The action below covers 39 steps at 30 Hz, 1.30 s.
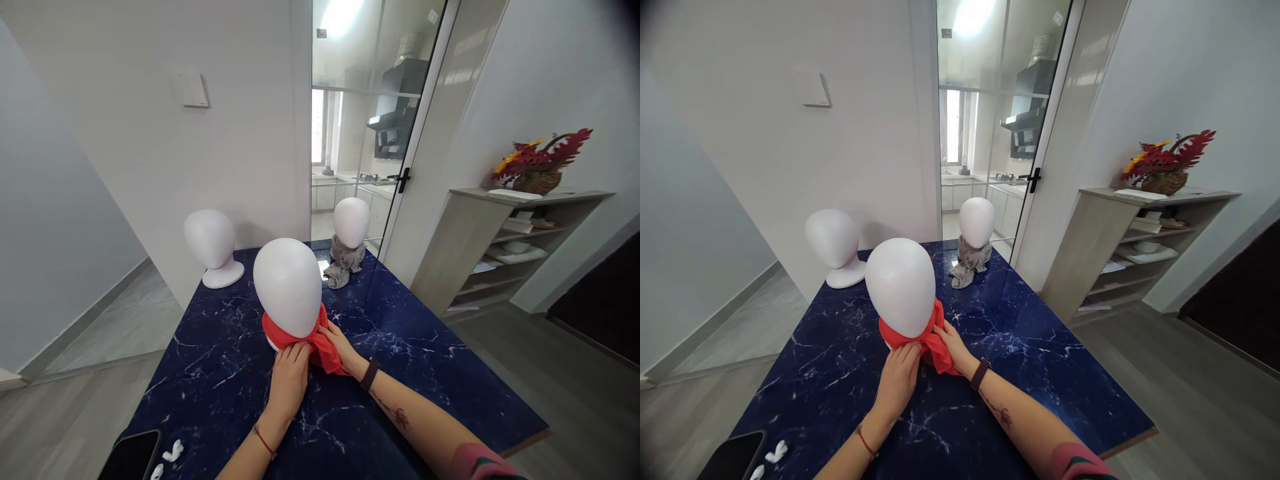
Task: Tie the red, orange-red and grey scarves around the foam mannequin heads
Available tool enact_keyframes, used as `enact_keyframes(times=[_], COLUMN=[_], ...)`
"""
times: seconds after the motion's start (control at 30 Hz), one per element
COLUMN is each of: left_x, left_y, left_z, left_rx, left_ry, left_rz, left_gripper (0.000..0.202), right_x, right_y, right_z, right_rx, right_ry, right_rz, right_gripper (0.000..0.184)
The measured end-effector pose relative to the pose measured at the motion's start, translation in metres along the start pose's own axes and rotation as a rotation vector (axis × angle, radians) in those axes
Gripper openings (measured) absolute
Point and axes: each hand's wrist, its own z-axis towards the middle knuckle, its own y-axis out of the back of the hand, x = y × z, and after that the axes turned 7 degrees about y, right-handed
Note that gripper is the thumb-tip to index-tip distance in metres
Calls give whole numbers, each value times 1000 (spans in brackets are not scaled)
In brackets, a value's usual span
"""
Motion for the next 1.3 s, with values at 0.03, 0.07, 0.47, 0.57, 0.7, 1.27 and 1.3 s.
enact_keyframes(times=[0.03,0.07,0.47,0.57,0.7,1.27,1.3], left_x=[0,0,-5,-5,-6,-11,-11], left_y=[0,0,6,6,7,11,11], left_z=[0,1,1,2,3,3,3], left_rx=[-3,-3,7,24,67,47,35], left_ry=[10,18,137,167,217,304,303], left_rz=[3,10,175,146,80,-30,-50], left_gripper=[25,25,39,33,31,20,20], right_x=[0,0,13,13,11,7,7], right_y=[0,0,-14,-14,-14,-13,-13], right_z=[0,0,-10,-12,-13,-9,-9], right_rx=[6,14,-1,-4,84,26,28], right_ry=[-7,-14,-137,-164,-143,-170,-157], right_rz=[11,22,185,194,182,204,195], right_gripper=[41,42,38,39,43,41,41])
